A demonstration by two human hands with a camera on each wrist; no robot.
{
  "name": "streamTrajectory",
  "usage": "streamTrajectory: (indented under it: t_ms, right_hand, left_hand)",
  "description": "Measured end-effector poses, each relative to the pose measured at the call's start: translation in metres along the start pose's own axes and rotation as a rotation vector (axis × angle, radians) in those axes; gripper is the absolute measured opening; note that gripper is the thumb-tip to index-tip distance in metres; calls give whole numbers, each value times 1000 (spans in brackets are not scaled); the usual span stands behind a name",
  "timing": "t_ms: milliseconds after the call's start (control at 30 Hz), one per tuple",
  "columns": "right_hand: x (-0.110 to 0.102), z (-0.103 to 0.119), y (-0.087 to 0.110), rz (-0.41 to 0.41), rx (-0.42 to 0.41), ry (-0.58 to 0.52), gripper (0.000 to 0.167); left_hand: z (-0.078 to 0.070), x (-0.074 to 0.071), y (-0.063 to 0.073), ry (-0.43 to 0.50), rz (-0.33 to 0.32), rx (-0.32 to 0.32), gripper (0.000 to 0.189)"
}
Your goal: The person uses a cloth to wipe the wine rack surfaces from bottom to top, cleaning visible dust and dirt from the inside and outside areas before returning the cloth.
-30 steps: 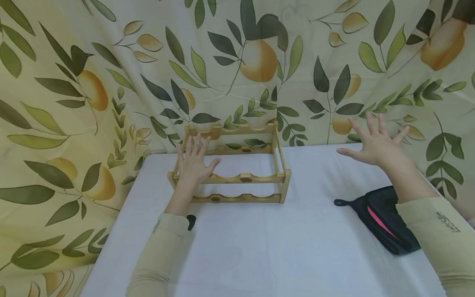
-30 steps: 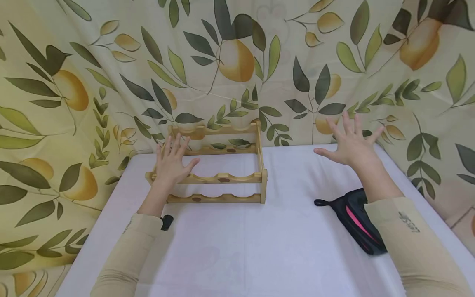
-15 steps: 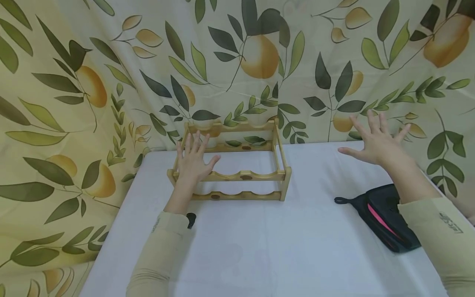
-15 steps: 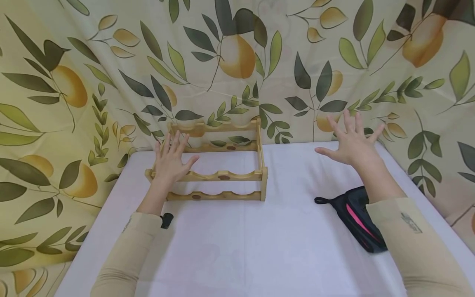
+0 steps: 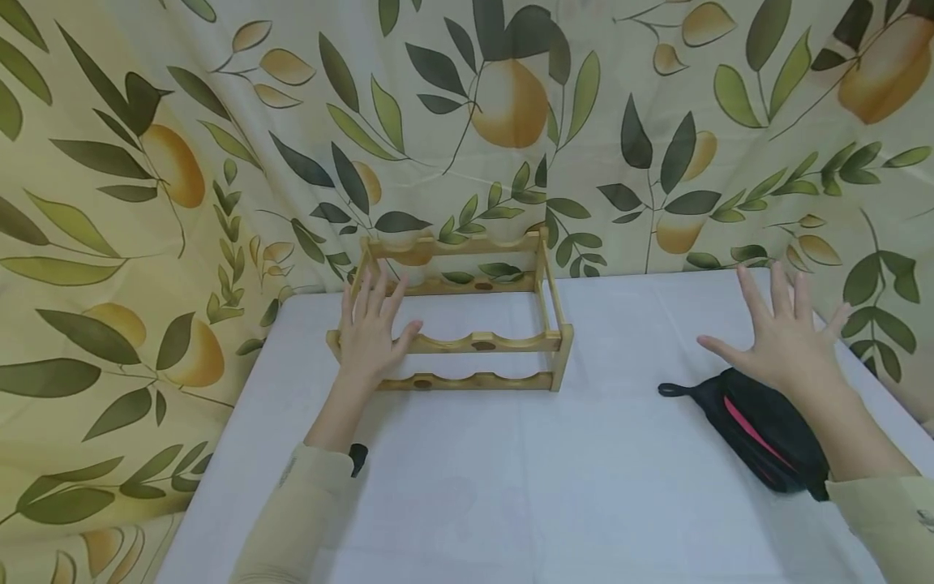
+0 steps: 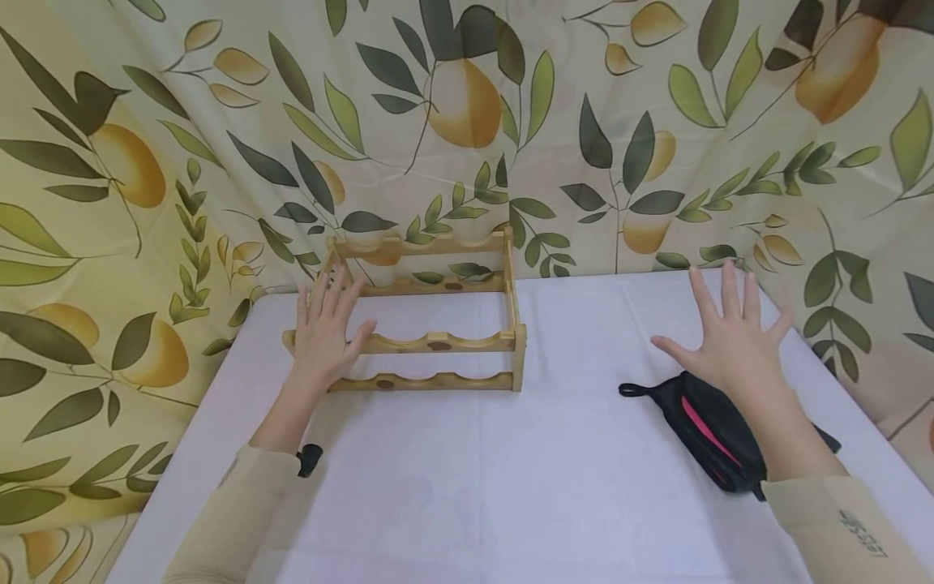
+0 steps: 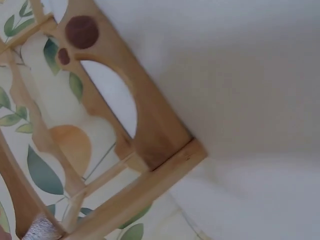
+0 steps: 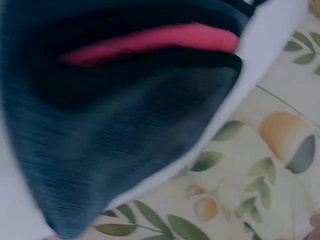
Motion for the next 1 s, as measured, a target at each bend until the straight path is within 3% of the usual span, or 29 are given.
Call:
streamTrajectory:
  t_ms: [200, 467, 833, 1000]
  right_hand:
    - [28, -22, 33, 48, 25, 37, 106]
    - [52, -41, 61, 46, 20, 35, 107]
    - [62, -69, 81, 111, 85, 63, 104]
    - [67, -74, 85, 142, 94, 64, 100]
  left_hand:
    - [0, 8, 14, 33, -89, 50, 69]
    - [2, 18, 25, -13, -200, 88, 66]
    - [9, 25, 33, -42, -217, 84, 67]
    - [10, 28, 37, -65, -124, 64, 70]
Point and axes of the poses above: each hand's wrist, its own y-axis away from the middle knuckle, its own x-axis out of the palm, z = x × y, the point moved 1 cm from there along -y, towards the middle knuckle, and after that the axes turned 14 degrees about -y, right-handed, at the moved point
